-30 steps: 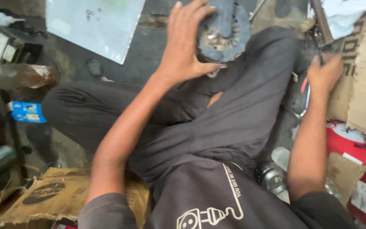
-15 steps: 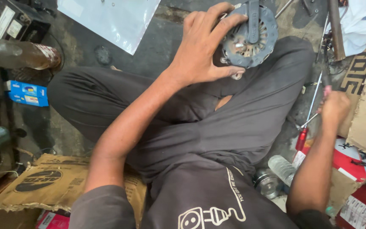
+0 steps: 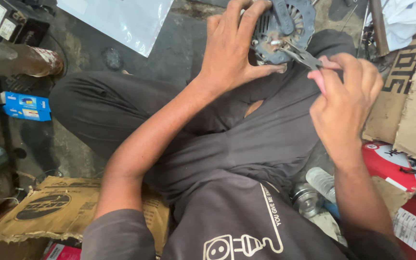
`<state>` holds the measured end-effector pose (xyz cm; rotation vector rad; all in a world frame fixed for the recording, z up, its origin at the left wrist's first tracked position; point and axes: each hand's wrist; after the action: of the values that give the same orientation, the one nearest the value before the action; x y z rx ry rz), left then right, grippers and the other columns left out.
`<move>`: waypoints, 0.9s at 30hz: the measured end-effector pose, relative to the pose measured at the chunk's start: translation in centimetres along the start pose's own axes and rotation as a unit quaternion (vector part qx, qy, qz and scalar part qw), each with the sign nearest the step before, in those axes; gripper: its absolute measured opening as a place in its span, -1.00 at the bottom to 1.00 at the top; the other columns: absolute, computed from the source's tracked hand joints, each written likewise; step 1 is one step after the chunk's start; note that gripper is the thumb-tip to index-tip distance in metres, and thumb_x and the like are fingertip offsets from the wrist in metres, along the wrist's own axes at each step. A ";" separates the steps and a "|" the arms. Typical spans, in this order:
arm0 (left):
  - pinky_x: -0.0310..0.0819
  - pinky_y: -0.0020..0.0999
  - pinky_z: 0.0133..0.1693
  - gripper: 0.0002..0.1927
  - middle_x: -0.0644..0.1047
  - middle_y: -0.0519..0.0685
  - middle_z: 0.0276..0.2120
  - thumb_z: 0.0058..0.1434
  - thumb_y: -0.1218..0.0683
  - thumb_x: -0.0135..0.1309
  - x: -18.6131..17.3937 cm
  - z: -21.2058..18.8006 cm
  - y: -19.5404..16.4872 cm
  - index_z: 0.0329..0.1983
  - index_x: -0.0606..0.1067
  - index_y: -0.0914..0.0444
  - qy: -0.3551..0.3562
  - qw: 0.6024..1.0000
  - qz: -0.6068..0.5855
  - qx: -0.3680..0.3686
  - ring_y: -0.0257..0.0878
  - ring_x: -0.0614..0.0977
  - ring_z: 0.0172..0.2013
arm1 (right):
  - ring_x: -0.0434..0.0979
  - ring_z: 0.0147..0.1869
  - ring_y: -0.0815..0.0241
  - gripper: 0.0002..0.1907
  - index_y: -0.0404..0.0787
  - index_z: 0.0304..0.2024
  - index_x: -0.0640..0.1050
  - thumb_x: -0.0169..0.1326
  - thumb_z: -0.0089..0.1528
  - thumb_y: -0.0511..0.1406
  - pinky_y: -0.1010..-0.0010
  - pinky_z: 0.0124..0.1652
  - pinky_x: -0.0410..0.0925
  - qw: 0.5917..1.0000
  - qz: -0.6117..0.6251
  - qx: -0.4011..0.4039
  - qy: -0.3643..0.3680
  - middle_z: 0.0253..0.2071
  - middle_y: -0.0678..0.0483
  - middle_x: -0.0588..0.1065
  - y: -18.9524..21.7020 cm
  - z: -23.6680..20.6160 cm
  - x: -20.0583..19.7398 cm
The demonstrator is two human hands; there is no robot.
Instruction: The person sits on the workshop floor with an alternator in their lap and disassembles it. They use a wrench to loosen its pulley nut, tap components with a hammer, pry parts apart with pliers, and file a surface, handling the alternator housing, cover, and small screws.
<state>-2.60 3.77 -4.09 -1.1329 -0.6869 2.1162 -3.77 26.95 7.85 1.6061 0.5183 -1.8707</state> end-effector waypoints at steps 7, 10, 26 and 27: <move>0.23 -0.14 0.10 0.16 0.32 -0.02 0.26 -0.12 -0.36 0.55 0.4 -0.2 0.1 0.41 0.20 0.14 -0.010 1.000 -0.005 0.003 -0.06 0.45 0.17 | 0.31 0.23 -0.08 -0.82 -0.34 0.04 0.57 0.17 0.48 -0.33 0.11 0.19 0.14 0.992 -0.102 -0.065 0.029 0.12 -0.05 0.36 -1.3 -0.1 1.0; 0.23 -0.13 0.06 0.22 0.35 0.03 0.21 -0.18 -0.38 0.57 0.5 -0.1 0.2 0.40 0.20 0.21 -0.003 1.000 -0.015 -0.026 -0.03 0.46 0.11 | 0.33 0.18 -0.08 -0.82 -0.35 -0.02 0.56 0.19 0.47 -0.32 0.13 0.08 0.16 0.989 -0.112 -0.086 0.049 0.10 -0.06 0.37 -2.2 0.1 1.3; 0.22 -0.07 0.05 0.23 0.40 0.07 0.06 -0.22 -0.34 0.58 1.2 0.0 0.8 0.34 0.19 0.31 -0.029 0.999 -0.016 0.007 0.01 0.46 0.07 | 0.45 -0.07 -0.06 -0.95 -0.32 -0.11 0.58 0.16 0.38 -0.50 0.16 -0.12 0.32 0.992 0.032 -0.087 0.086 -0.14 -0.07 0.44 -5.0 1.0 2.3; 0.22 -0.08 0.05 0.23 0.41 0.07 0.08 -0.20 -0.35 0.58 1.2 0.0 0.9 0.35 0.20 0.31 -0.017 1.000 -0.011 0.000 0.00 0.46 0.08 | 0.46 -0.05 -0.06 -0.92 -0.31 -0.10 0.59 0.14 0.38 -0.51 0.16 -0.10 0.32 0.992 0.035 -0.081 0.090 -0.15 -0.07 0.45 -5.1 1.0 1.9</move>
<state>-3.32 4.09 -5.35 -1.0867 -0.7127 2.1225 -8.05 29.67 5.70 1.6702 0.6649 -1.5989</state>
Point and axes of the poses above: each hand's wrist, its own z-axis towards the middle knuckle, its own x-axis out of the palm, y = z × x
